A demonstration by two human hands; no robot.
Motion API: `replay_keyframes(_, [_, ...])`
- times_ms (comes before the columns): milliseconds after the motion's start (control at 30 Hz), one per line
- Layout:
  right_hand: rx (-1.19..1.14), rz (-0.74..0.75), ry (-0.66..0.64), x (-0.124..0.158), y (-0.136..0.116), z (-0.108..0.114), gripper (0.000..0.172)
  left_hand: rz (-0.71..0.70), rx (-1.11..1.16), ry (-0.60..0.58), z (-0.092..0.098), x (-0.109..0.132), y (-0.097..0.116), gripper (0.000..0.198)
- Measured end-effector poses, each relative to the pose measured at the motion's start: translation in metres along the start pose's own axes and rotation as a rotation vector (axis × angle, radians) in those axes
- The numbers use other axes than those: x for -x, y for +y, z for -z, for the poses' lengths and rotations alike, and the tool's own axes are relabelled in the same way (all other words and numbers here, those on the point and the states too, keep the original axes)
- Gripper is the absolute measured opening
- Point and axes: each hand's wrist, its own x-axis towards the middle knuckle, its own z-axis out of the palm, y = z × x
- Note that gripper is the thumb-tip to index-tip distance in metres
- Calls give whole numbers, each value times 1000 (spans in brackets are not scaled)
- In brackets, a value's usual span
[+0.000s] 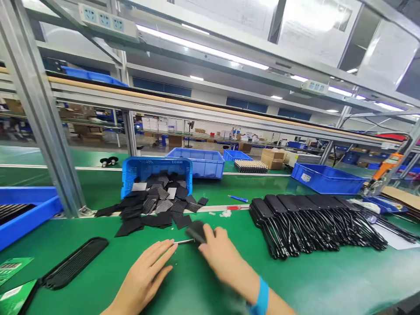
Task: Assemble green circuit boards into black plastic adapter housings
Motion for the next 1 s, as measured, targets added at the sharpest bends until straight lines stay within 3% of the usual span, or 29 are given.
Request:
replay_keyframes(167, [345,-358,8,-42,130,36,43,10,75,-14,-4,1,3,34])
replay_keyframes(300, [478,-499,20,-45,182,34,42,13,109,-8,-7,2,1,30])
replay_keyframes(400, [521,-511,35,-38,190,21,42,31,112,-1,-7,2,-2,28])
replay_keyframes(567, [608,-492,100,-32,178,8,43,38,140,1,-3,0,-3,26])
replay_keyframes(767, [683,-426,66,-28,170,3,59,21,239,27,-4,-3,-11,26])
replay_keyframes(933, [601,-388,72,-20,154,23,53,86,261,-35,4,-3,-1,27])
replay_keyframes(1000, [521,-344,106,-19,147,26,46,162,146,-191,17,-1,0,24])
